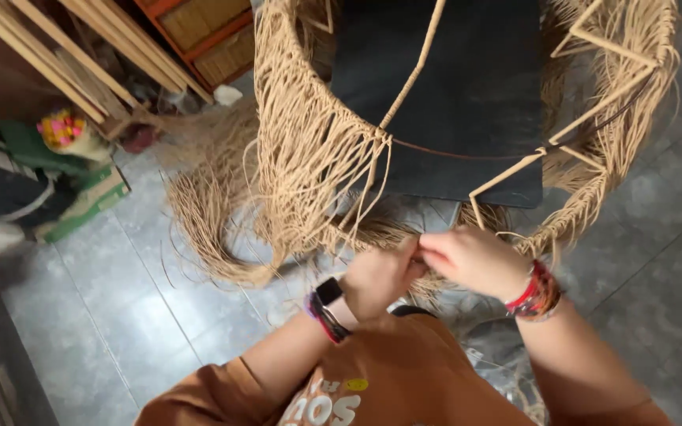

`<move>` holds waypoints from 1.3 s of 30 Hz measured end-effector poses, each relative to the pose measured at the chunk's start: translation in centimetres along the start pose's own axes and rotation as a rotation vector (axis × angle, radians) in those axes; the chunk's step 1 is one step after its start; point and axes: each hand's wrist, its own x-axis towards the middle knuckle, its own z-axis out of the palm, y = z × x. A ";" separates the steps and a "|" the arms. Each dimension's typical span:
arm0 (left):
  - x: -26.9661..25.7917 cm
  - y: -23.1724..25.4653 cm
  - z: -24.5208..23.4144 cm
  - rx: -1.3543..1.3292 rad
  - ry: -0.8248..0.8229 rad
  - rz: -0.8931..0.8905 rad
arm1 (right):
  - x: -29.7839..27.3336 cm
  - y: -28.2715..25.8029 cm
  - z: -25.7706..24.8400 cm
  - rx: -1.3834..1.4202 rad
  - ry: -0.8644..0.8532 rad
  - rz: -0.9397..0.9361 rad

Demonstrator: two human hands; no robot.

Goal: Weaving and tying straw strands onto a circular frame to create a decorative furniture piece

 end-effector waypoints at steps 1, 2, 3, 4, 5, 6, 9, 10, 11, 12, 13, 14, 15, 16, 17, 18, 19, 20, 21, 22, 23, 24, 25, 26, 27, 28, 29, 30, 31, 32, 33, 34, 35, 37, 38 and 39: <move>-0.2 -0.5 -0.2 -0.012 0.003 -0.016 | -0.5 0.4 -1.3 -0.007 -0.019 -0.004; -0.1 -1.1 -0.5 0.156 0.099 -0.086 | -0.8 0.9 -2.9 -0.024 -0.012 0.021; 0.0 -1.6 -0.9 0.325 0.192 -0.157 | -1.1 1.4 -4.6 -0.041 -0.004 0.046; -0.1 -2.6 -2.6 0.322 0.199 -0.170 | -1.0 2.8 -5.2 -0.050 -0.012 0.036; -0.4 -3.6 -4.3 0.261 0.135 -0.192 | -1.1 4.2 -5.7 -0.064 -0.019 0.035; -0.6 -4.6 -6.0 0.199 0.072 -0.212 | -1.1 5.6 -6.4 -0.080 -0.025 0.034; -0.4 -4.6 -4.9 0.174 -0.143 -0.221 | 0.5 6.9 -5.8 -0.116 -0.066 0.023; 0.5 -2.4 -4.8 0.165 -0.140 -0.237 | 0.9 6.5 -5.4 -0.122 -0.081 0.014; 1.4 -0.3 -4.6 -0.084 -0.121 -0.093 | 1.2 6.2 -4.9 -0.094 -0.106 -0.045; 2.3 1.7 -4.6 -0.326 -0.095 0.055 | 1.6 5.8 -4.3 -0.064 -0.127 -0.105; 2.5 2.3 -3.5 -0.330 -0.087 0.041 | 1.6 6.6 -4.2 -0.069 -0.139 -0.115; 2.7 2.9 -2.4 -0.271 -0.025 -0.031 | 1.6 7.5 -4.1 -0.065 -0.164 -0.155; 2.9 3.5 -1.4 -0.211 0.035 -0.103 | 1.6 8.2 -4.0 -0.061 -0.189 -0.196; 2.8 3.0 -1.4 -0.211 0.043 -0.110 | 1.3 8.9 -4.4 -0.066 -0.193 -0.204; 2.7 2.6 -1.4 -0.213 0.044 -0.121 | 1.1 9.5 -4.8 -0.081 -0.173 -0.205; 2.4 2.2 -1.4 -0.217 0.041 -0.135 | 0.7 10.0 -4.9 -0.091 -0.156 -0.204; 2.4 1.9 -1.9 -0.220 0.044 -0.144 | 0.6 10.0 -5.3 -0.092 -0.165 -0.209; 2.4 1.5 -2.5 -0.222 0.026 -0.140 | 0.5 9.9 -5.6 -0.171 -0.139 -0.191; 2.4 1.0 -3.2 -0.225 0.009 -0.136 | 0.4 9.8 -5.9 -0.250 -0.113 -0.172; 2.7 1.0 -3.5 -0.223 0.014 -0.140 | 0.8 9.8 -5.9 -0.252 -0.113 -0.179; 2.9 0.9 -3.7 -0.206 0.024 -0.125 | 1.1 9.9 -5.8 -0.300 -0.107 -0.169; 3.0 1.0 -3.6 -0.196 0.026 -0.109 | 1.0 10.1 -5.5 -0.345 -0.107 -0.151; 3.0 1.2 -3.8 -0.200 0.023 -0.113 | 0.9 10.4 -5.2 -0.343 -0.114 -0.151; 3.2 1.1 -4.3 -0.237 0.019 -0.098 | 1.1 10.7 -5.1 -0.354 -0.093 -0.198; 3.5 1.1 -4.9 -0.274 0.015 -0.083 | 1.4 10.9 -5.0 -0.365 -0.071 -0.245; 3.6 0.8 -4.9 -0.274 0.013 -0.083 | 1.3 11.3 -4.7 -0.364 -0.072 -0.243; 3.6 0.6 -5.0 -0.308 0.020 -0.067 | 1.4 11.8 -4.5 -0.345 -0.080 -0.254; 3.7 0.3 -5.0 -0.342 0.030 -0.054 | 1.5 12.2 -4.2 -0.329 -0.089 -0.266; 3.9 0.3 -5.0 -0.343 0.030 -0.056 | 1.4 12.3 -4.3 -0.329 -0.091 -0.268; 4.0 0.3 -5.1 -0.372 0.041 -0.037 | 1.4 12.3 -4.4 -0.290 -0.088 -0.279; 4.0 0.3 -5.1 -0.402 0.052 -0.018 | 1.3 12.3 -4.5 -0.252 -0.085 -0.291; 4.1 0.3 -5.2 -0.403 0.053 -0.019 | 1.4 13.0 -4.4 -0.253 -0.086 -0.292; 4.2 0.3 -5.4 -0.476 0.087 0.036 | 1.6 13.7 -4.3 -0.227 -0.050 -0.311; 3.9 0.7 -5.9 -0.552 0.116 0.090 | 1.5 13.9 -5.0 -0.198 -0.017 -0.326; 3.6 1.0 -6.6 -0.551 0.186 0.119 | 1.3 13.3 -6.1 -0.177 0.069 -0.416; 3.3 1.3 -7.2 -0.549 0.257 0.148 | 1.2 12.6 -7.2 -0.156 0.156 -0.504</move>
